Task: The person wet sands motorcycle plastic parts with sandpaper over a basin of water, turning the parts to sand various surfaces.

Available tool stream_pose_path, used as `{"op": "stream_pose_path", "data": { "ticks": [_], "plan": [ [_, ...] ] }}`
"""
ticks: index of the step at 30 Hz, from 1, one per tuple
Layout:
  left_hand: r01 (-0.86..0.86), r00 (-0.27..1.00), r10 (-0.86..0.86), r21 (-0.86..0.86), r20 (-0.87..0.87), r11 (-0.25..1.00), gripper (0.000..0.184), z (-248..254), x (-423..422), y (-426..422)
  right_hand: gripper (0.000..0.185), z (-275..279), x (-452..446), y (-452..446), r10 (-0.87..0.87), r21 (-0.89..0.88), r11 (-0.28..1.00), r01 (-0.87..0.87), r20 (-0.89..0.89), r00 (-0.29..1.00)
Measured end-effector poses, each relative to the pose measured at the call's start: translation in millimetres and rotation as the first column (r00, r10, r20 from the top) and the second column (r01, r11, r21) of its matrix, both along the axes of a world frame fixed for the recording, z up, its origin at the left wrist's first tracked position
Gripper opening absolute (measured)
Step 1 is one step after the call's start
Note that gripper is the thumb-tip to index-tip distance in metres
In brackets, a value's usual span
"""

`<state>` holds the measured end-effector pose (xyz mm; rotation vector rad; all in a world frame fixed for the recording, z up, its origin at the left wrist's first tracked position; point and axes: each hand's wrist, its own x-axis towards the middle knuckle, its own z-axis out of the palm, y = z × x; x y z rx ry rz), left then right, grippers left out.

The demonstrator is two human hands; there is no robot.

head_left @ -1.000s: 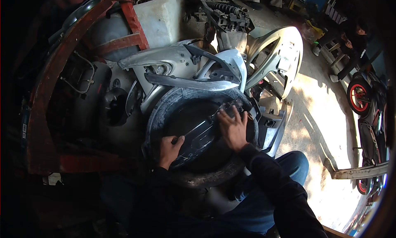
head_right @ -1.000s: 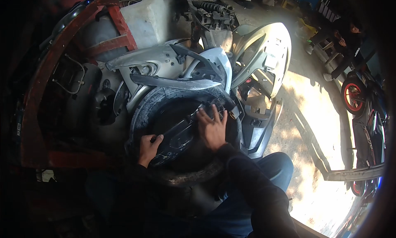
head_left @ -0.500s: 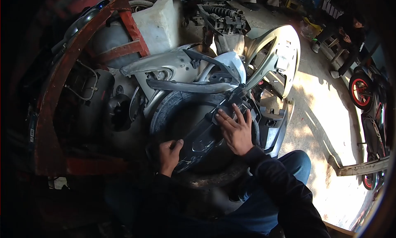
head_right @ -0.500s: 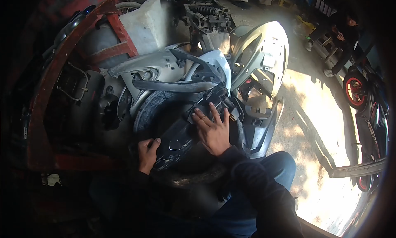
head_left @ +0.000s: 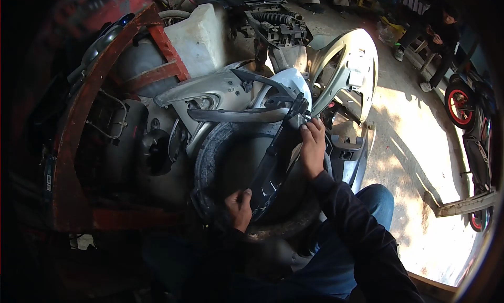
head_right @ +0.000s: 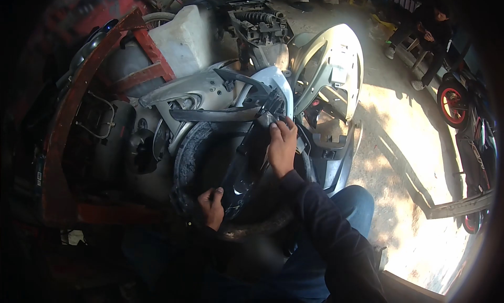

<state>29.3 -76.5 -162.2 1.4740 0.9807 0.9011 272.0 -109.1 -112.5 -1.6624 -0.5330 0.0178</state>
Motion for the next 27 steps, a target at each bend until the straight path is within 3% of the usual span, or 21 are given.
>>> {"op": "stream_pose_path", "data": {
  "ticks": [1,3,4,7,10,11,13,15,17,18,25,27],
  "plan": [
    [0.005,1.000,-0.005,0.001,0.000,1.000,0.038,2,0,-1,0.030,3,4,1,-0.005,0.001,1.000,0.005,0.000,1.000],
    [0.029,0.999,-0.028,0.016,-0.034,0.999,0.036,4,-1,-4,0.032,7,8,1,0.166,-0.221,0.958,-0.184,-0.098,0.981],
    [0.031,0.999,-0.030,0.018,-0.037,0.999,0.036,1,-1,-7,0.032,6,-1,3,0.109,-0.214,0.971,-0.107,-0.003,0.994],
    [0.031,0.990,-0.019,0.081,-0.141,0.996,0.036,-17,-3,-12,0.029,15,-12,3,0.085,-0.192,0.979,-0.073,0.053,0.995],
    [0.044,0.968,0.020,0.246,-0.251,0.968,0.061,-39,-2,-18,0.026,31,-18,0,0.116,-0.128,0.986,-0.109,0.051,0.992],
    [0.037,0.969,0.026,0.249,-0.248,0.968,0.061,-49,-4,-16,0.026,37,-21,-2,0.141,-0.127,0.983,-0.132,0.063,0.988],
    [0.196,0.941,-0.134,0.179,-0.310,0.964,0.061,-50,-3,-13,0.023,42,-33,-4,0.177,-0.073,0.983,-0.170,0.096,0.980],
    [0.273,0.911,-0.212,0.132,-0.353,0.953,0.053,-56,-2,-8,0.020,48,-45,-7,0.310,-0.120,0.950,-0.290,0.212,0.927],
    [0.420,0.823,-0.372,0.020,-0.428,0.907,0.038,-68,-1,-2,0.016,41,-54,-5,0.438,-0.117,0.899,-0.422,0.195,0.878],
    [0.429,0.845,-0.385,0.040,-0.372,0.902,0.035,-72,3,-4,0.015,37,-59,-2,0.493,-0.120,0.870,-0.478,0.231,0.839],
    [0.520,0.752,-0.394,0.108,-0.528,0.848,0.041,-61,3,3,0.016,39,-66,9,0.738,-0.138,0.673,-0.726,0.179,0.650],
    [0.458,0.866,-0.486,-0.207,-0.116,0.865,0.048,-17,-7,31,0.016,41,-65,7,0.797,-0.193,0.600,-0.776,0.226,0.560]
  ]
}}
